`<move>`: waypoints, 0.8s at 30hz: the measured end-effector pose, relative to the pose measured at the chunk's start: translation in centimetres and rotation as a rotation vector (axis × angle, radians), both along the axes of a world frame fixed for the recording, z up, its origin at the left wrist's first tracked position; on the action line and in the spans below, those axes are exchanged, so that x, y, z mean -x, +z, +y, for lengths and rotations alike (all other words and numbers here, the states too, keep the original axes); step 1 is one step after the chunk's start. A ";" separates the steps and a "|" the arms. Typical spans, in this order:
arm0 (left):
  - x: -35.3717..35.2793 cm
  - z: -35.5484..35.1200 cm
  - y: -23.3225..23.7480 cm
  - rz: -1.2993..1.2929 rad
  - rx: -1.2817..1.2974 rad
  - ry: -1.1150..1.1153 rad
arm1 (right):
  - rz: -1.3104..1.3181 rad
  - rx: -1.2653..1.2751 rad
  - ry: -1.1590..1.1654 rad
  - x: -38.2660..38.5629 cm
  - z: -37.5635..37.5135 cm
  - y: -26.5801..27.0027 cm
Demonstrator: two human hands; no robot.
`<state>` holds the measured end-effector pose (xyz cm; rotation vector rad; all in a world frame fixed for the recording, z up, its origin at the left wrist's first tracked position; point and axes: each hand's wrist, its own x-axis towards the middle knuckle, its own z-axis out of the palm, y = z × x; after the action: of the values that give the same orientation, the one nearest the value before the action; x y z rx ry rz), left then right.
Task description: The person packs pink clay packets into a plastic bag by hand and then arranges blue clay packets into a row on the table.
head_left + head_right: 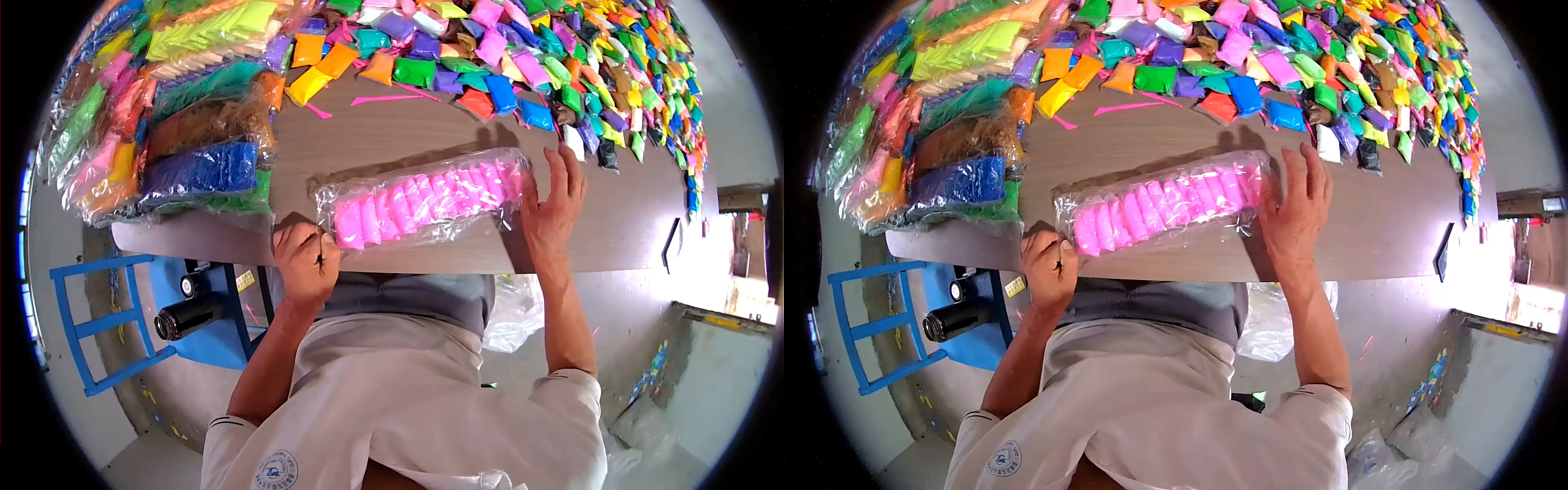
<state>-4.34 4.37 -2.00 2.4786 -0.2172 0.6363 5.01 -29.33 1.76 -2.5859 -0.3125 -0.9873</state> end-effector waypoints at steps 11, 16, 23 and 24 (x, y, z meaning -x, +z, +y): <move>0.1 0.0 -0.3 -0.072 0.001 0.009 | 0.442 0.269 0.484 1.5 2.8 0.6; 0.1 0.0 -0.5 -0.093 -0.011 0.010 | 0.397 0.341 0.540 3.0 4.8 2.2; 0.0 0.3 -0.3 -0.088 0.010 0.002 | 0.210 0.320 0.554 1.0 5.6 -1.5; 0.1 0.3 0.0 -0.070 0.029 -0.003 | 0.187 0.325 0.547 0.5 5.8 -1.2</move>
<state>-4.39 4.68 -2.04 2.4298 -0.2367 0.7210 4.51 -23.52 0.58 -2.6058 -1.1342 -0.5265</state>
